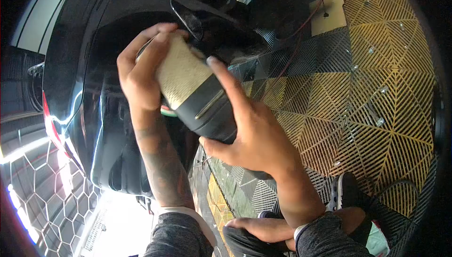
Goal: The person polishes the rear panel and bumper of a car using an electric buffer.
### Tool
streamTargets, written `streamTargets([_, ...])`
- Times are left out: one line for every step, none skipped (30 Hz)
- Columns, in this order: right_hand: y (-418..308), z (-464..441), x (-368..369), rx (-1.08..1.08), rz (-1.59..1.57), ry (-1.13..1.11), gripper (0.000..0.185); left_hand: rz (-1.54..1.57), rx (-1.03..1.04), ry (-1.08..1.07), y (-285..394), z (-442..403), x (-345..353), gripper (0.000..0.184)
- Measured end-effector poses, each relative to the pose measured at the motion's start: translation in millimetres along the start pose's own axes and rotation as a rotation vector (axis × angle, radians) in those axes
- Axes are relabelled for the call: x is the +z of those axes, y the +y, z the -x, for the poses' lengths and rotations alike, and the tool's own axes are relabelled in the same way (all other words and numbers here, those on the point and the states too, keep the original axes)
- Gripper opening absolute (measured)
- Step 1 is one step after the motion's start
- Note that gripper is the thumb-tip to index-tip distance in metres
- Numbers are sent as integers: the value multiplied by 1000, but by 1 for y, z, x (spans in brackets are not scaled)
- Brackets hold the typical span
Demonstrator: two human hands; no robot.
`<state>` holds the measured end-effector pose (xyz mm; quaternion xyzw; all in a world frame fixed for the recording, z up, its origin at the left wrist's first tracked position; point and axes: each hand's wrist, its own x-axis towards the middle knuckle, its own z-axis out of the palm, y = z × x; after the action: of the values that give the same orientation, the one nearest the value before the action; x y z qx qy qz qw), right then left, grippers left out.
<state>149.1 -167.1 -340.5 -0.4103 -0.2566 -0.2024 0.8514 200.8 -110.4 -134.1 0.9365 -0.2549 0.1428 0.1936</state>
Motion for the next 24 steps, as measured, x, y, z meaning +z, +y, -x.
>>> streamTargets([-2, 2, 3, 27, -10, -44, 113, -21, -30, 8, 3, 9, -9, 38])
streamTargets([-3, 3, 11, 30, -13, -45, 113, -32, -3, 7, 2, 17, -22, 39])
streamTargets([-5, 4, 21, -60, -25, -26, 115, -27, 4, 42, 5, 28, -30, 40])
streamTargets([-8, 6, 30, -150, -37, -8, 117, -46, 10, 121, 8, 39, -39, 39])
streamTargets([-18, 9, 31, -33, 28, -143, 118, -65, 19, 202, 12, 51, -48, 39])
streamTargets([-20, 13, 41, -50, -8, -169, 118, -67, 15, 240, 17, 64, -56, 39])
streamTargets([-21, 16, 52, -68, -46, -195, 119, -70, 11, 279, 22, 78, -64, 40])
streamTargets([-27, 19, 57, -68, -51, -238, 121, -147, 28, 280, 26, 89, -77, 40])
streamTargets([-32, 21, 64, -71, -59, -260, 121, -183, 59, 386, 23, 102, -85, 41])
streamTargets([-36, 24, 71, -70, -60, -259, 121, -176, 38, 425, 29, 112, -89, 41])
streamTargets([-40, 26, 76, -85, -42, -277, 121, -168, 16, 462, 33, 120, -92, 41])
streamTargets([-42, 29, 79, -99, -25, -296, 121, -166, 13, 460, 34, 124, -95, 41])
streamTargets([-42, 30, 80, -93, -26, -298, 121, -104, 1, 442, 35, 128, -98, 41])
streamTargets([-41, 30, 81, -103, -38, -283, 121, -44, -11, 428, 35, 132, -101, 41])
streamTargets([-41, 30, 82, -117, -53, -268, 121, -46, -14, 434, 37, 131, -99, 41])
streamTargets([-40, 29, 82, -118, -56, -274, 121, -146, -17, 414, 40, 126, -94, 40])
streamTargets([-38, 26, 79, -106, -53, -261, 121, -244, -17, 391, 41, 118, -91, 40])
streamTargets([-35, 24, 74, -94, -48, -246, 122, -170, 20, 318, 34, 109, -92, 39])
streamTargets([-31, 21, 68, -81, -42, -229, 122, -168, 23, 318, 31, 99, -89, 39])
streamTargets([-25, 18, 64, -89, -30, -196, 121, -174, 30, 276, 28, 89, -83, 39])
streamTargets([-21, 14, 58, -92, -26, -196, 121, -180, 36, 234, 24, 77, -75, 39])
streamTargets([-17, 9, 52, -87, -61, -154, 120, -161, 34, 190, 21, 64, -68, 39])
streamTargets([-12, 4, 46, -82, -98, -119, 120, -144, 31, 152, 19, 49, -60, 39])
streamTargets([-6, -2, 42, -99, -120, -68, 118, -185, 73, 114, 17, 33, -51, 39])
